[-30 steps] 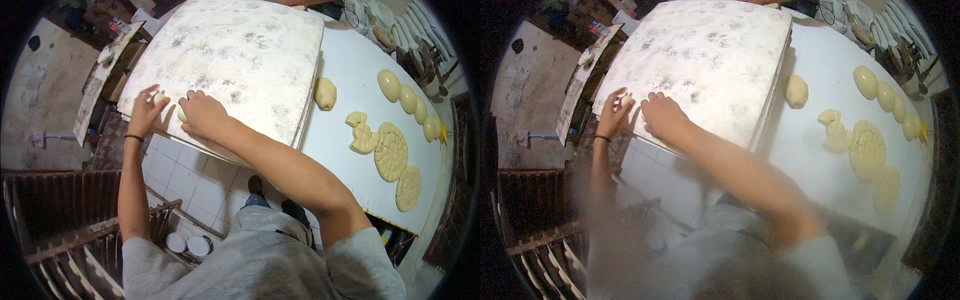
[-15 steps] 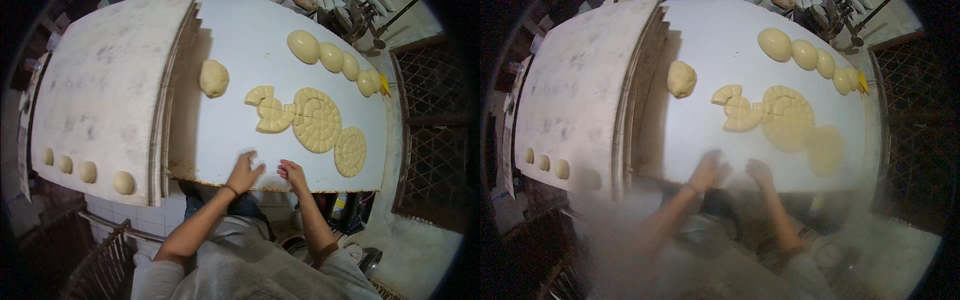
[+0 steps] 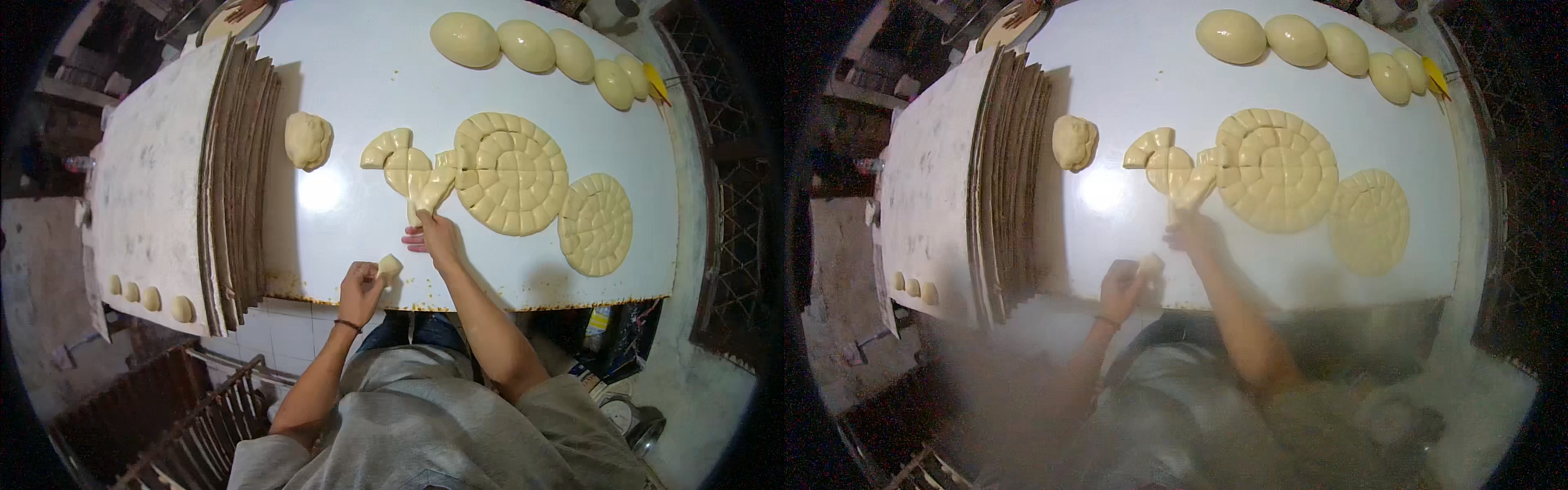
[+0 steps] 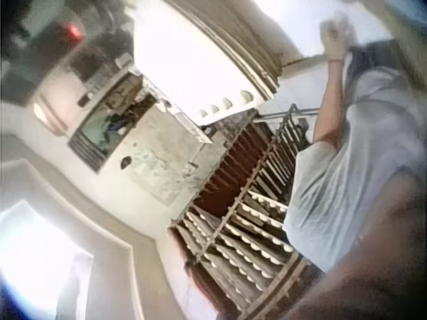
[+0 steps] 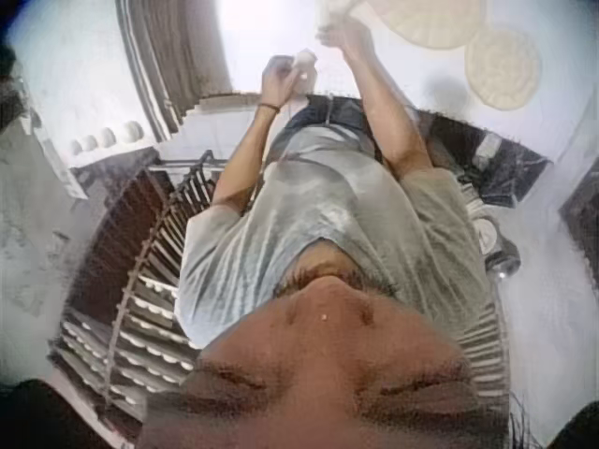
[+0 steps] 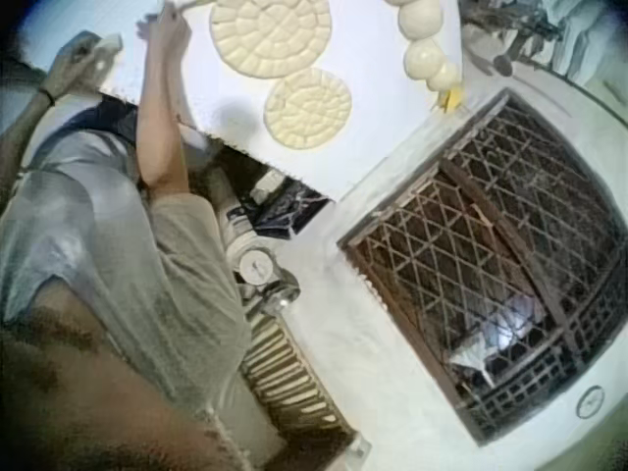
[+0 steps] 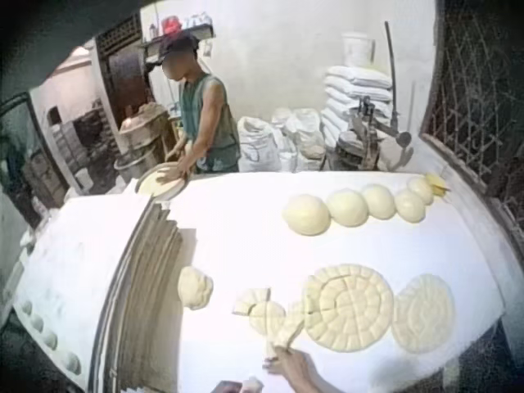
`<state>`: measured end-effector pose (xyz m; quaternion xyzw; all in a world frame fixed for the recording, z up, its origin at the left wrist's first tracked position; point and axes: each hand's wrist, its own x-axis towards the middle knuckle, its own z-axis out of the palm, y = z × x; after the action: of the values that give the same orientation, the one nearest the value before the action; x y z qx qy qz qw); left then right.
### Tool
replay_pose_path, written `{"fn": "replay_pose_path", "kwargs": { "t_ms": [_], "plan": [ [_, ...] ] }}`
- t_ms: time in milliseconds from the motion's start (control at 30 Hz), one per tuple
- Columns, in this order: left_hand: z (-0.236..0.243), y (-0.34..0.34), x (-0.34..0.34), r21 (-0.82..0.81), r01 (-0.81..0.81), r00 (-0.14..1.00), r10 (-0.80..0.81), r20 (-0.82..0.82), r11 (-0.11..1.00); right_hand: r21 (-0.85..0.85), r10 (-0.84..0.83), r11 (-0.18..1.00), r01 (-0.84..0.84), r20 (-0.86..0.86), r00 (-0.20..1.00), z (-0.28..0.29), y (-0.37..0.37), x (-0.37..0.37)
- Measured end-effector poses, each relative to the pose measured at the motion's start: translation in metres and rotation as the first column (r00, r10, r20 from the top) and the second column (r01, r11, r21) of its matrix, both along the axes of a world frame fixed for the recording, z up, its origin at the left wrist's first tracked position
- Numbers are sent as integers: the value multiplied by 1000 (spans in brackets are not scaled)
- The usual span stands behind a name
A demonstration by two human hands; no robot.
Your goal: The person picks up small pieces of dough, rolls them into balls by hand, places them on a wooden board, and then slides the board onto a rack.
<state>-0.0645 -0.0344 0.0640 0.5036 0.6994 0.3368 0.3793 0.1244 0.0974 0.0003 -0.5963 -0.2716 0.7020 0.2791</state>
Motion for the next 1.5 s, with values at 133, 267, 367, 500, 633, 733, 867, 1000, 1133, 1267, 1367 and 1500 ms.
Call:
{"fn": "replay_pose_path", "kwargs": {
  "t_ms": [133, 267, 367, 500, 633, 733, 867, 1000, 1133, 1267, 1367, 1500],
  "plan": [
    [-30, -35, -61, 109, -112, 992, 117, -44, 988, 60, 277, 948, -312, 324, 905, -3, -97, 90],
    [-56, -8, -66, 269, 183, 942, -90, -324, 945, 69, 120, 719, -692, 968, 221, 48, -117, 126],
    [-47, 69, -2, 316, 269, 898, -119, -423, 910, 552, -208, 605, -574, 805, 556, 29, -72, 59],
    [-71, 9, -21, 242, 671, 718, -534, -445, 700, 473, 100, 464, -749, 813, 574, 1, -141, 73],
    [-64, 28, -66, 133, 351, 914, -309, -264, 927, 382, -91, 603, -700, 905, 415, 19, -119, 99],
    [-39, 71, -1, 300, 354, 910, -251, -331, 886, 510, -173, 572, -642, 841, 513, 16, -75, 42],
    [-89, -15, -73, 269, 673, 730, -561, -390, 689, 484, -5, 493, -723, 833, 554, -1, -165, 89],
    [-54, 63, -36, 347, 372, 912, -269, -310, 861, 557, -238, 486, -673, 826, 512, 18, -78, 92],
    [-55, 44, -16, 325, 479, 874, -410, -260, 815, 541, -110, 490, -684, 817, 567, 2, -102, 40],
    [-60, 11, -76, 287, 627, 773, -532, -346, 724, 487, -76, 640, -594, 810, 582, 9, -139, 108],
    [-44, 83, -22, 323, 463, 865, -340, -370, 825, 617, -302, 560, -553, 774, 557, 11, -64, 78],
    [-55, 29, -16, 280, 607, 787, -513, -342, 744, 524, -68, 513, -680, 814, 576, -14, -132, 60]
  ]
}}
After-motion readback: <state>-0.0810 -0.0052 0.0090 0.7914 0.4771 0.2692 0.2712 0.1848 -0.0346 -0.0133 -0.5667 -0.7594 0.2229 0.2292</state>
